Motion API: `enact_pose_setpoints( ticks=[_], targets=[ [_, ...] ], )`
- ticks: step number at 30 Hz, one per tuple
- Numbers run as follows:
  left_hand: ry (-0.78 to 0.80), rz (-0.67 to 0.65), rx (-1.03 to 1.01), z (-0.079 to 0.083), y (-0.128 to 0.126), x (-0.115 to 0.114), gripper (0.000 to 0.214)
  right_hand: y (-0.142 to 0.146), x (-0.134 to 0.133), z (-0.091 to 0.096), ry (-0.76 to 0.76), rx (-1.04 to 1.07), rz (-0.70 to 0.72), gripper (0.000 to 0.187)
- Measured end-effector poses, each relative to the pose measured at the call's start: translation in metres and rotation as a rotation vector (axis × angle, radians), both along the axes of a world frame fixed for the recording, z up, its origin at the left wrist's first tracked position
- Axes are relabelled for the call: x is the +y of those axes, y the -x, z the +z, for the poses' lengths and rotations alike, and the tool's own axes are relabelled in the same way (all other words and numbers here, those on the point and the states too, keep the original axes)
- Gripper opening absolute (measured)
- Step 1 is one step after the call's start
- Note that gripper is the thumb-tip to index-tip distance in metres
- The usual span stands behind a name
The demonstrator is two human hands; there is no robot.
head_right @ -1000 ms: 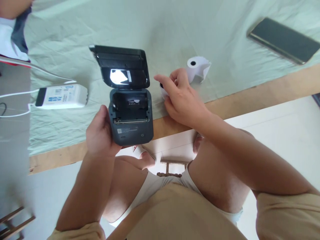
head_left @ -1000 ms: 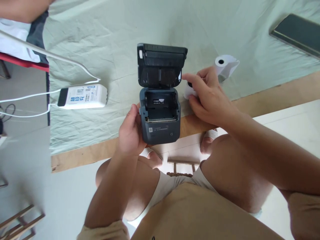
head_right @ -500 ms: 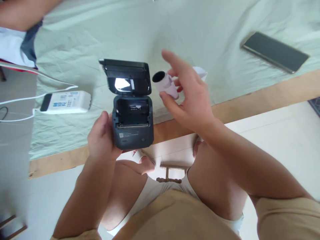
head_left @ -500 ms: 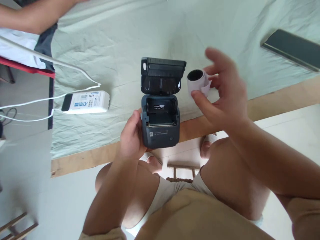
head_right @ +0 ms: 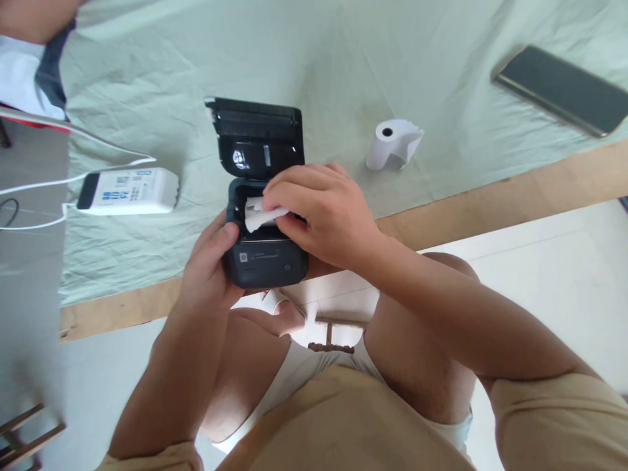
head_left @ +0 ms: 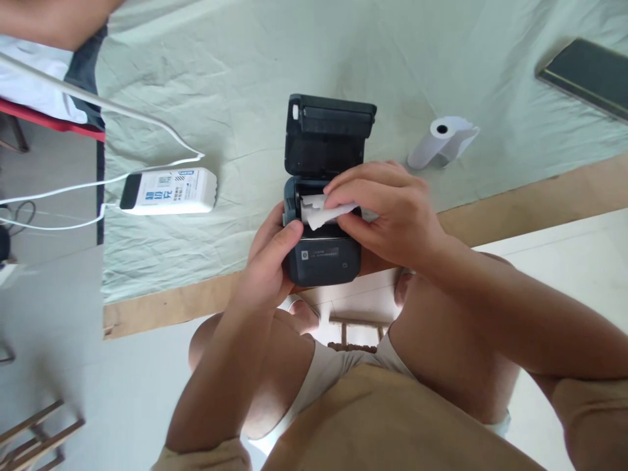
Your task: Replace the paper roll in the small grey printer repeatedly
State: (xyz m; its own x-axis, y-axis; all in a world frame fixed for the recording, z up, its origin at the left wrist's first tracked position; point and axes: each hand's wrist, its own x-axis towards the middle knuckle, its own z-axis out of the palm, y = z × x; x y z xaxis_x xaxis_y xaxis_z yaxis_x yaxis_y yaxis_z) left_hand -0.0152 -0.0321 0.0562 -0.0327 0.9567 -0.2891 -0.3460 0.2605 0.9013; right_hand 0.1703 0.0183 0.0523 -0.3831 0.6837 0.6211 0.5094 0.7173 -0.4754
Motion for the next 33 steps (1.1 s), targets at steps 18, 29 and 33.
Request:
enact_pose_setpoints(
  ticks=[18, 29, 33],
  targets=[
    [-0.145, -0.06, 0.084, -0.018, 0.007, 0.004, 0.087, -0.008, -0.015, -0.02, -0.18, 0.028, 0.181, 0.01],
    [-0.177, -0.06, 0.011, -0.019, 0.007, -0.003, 0.074, -0.019, -0.004, -0.011, -0.04, 0.14, 0.008, 0.037],
    [-0.156, -0.062, -0.027, -0.018, 0.007, -0.004, 0.072, -0.022, 0.001, -0.02, 0.104, 0.231, -0.003, 0.052]
  ],
)
